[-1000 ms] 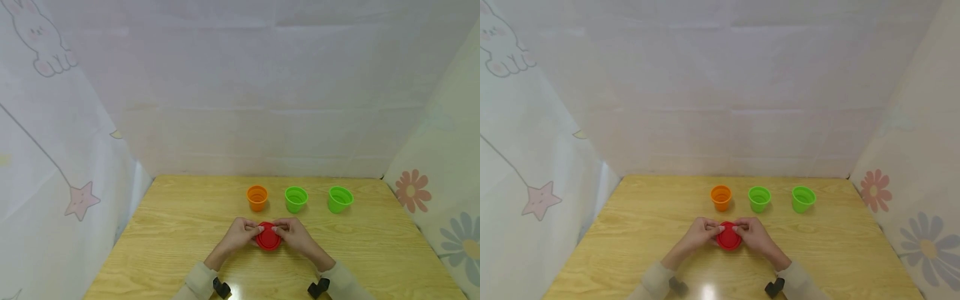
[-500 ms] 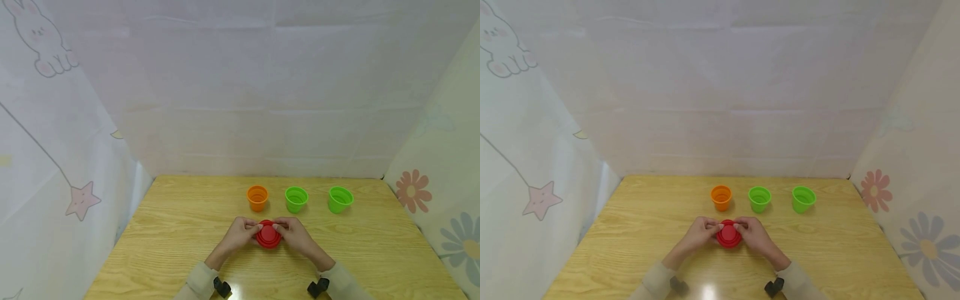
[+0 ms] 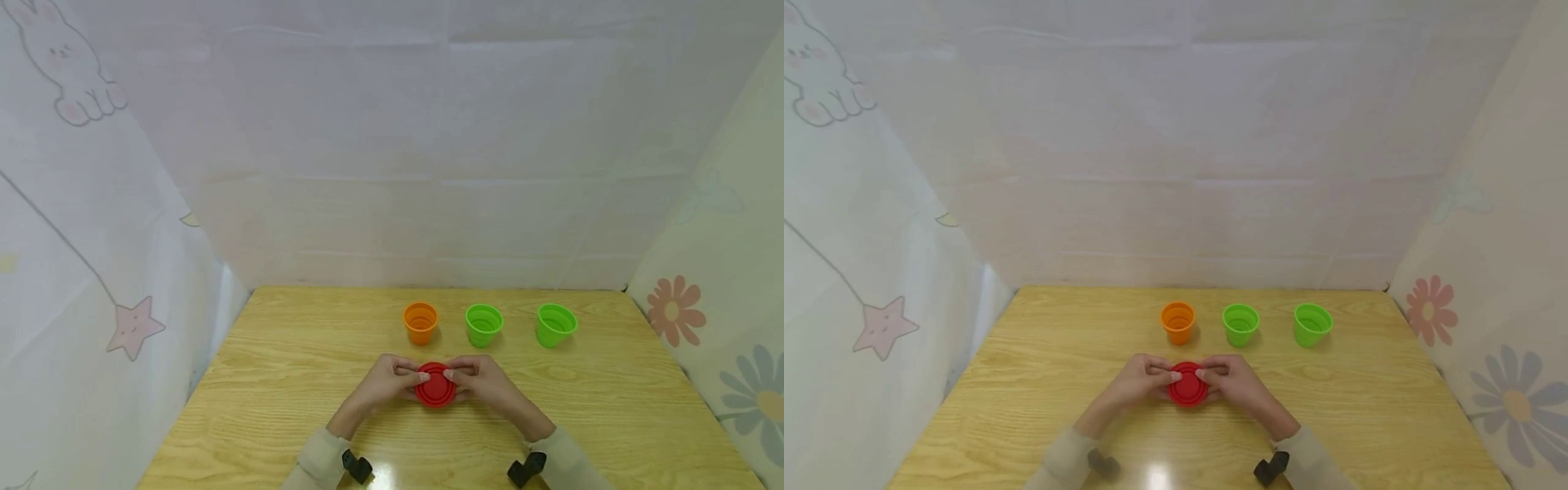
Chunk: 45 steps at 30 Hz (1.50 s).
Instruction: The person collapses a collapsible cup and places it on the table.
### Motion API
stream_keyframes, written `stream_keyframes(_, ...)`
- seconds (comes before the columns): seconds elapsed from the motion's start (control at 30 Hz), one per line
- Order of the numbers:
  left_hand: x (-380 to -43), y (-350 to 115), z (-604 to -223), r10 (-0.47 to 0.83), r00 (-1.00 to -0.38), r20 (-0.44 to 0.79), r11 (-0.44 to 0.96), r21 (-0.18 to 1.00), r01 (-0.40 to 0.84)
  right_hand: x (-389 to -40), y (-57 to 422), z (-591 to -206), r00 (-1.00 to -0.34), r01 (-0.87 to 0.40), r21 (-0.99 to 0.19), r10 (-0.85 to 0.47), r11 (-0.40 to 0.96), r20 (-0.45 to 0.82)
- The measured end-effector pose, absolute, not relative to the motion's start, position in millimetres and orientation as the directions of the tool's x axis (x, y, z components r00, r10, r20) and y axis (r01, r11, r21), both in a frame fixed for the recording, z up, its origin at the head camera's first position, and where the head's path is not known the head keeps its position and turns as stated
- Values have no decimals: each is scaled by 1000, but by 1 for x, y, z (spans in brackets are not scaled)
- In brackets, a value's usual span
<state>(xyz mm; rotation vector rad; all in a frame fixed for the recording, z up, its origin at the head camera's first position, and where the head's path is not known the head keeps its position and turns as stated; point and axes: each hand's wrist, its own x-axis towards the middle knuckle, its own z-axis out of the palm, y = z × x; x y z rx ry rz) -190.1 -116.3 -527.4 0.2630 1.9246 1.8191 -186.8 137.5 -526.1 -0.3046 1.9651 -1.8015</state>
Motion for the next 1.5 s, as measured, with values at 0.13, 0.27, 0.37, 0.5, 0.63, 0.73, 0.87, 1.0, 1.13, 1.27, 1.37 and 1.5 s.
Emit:
stream_keyframes(0.13, -190, -117, -524, 458, -868, -192, 111, 981, -159, -188, 138, -526, -874, 151, -983, -450, 103, -182)
stream_keyframes(0.27, -190, -116, -523, 455, -871, -186, 104, 982, -155, -189, 138, -527, -875, 161, -983, -447, 91, -184)
stream_keyframes(0.37, -190, -116, -523, 454, -872, -185, 97, 983, -158, -189, 138, -529, -875, 168, -982, -447, 84, -187)
stream_keyframes(0.5, -189, -116, -523, 450, -874, -181, 89, 983, -158, -189, 137, -530, -876, 177, -982, -444, 71, -190)
stream_keyframes(0.63, -189, -118, -524, 444, -879, -173, 94, 985, -147, -189, 137, -529, -877, 180, -981, -439, 71, -193)
stream_keyframes(0.73, -189, -119, -525, 441, -884, -156, 97, 987, -126, -189, 137, -528, -876, 181, -981, -443, 70, -193)
stream_keyframes(0.87, -188, -119, -522, 438, -888, -141, 92, 989, -112, -188, 137, -527, -876, 181, -981, -443, 66, -192)
stream_keyframes(1.0, -187, -119, -520, 426, -896, -127, 113, 990, -87, -188, 138, -526, -877, 186, -980, -439, 66, -196)
stream_keyframes(1.13, -187, -118, -518, 403, -911, -85, 171, 985, -16, -189, 138, -527, -875, 207, -976, -433, 72, -217)
stream_keyframes(1.27, -185, -118, -515, 395, -916, -67, 207, 978, 17, -189, 138, -529, -862, 247, -967, -442, 62, -248)
stream_keyframes(1.37, -185, -118, -514, 399, -915, -62, 214, 976, 27, -191, 136, -531, -846, 275, -960, -464, 45, -264)
stream_keyframes(1.5, -185, -117, -515, 398, -916, -56, 218, 975, 36, -192, 134, -533, -834, 296, -955, -480, 31, -274)
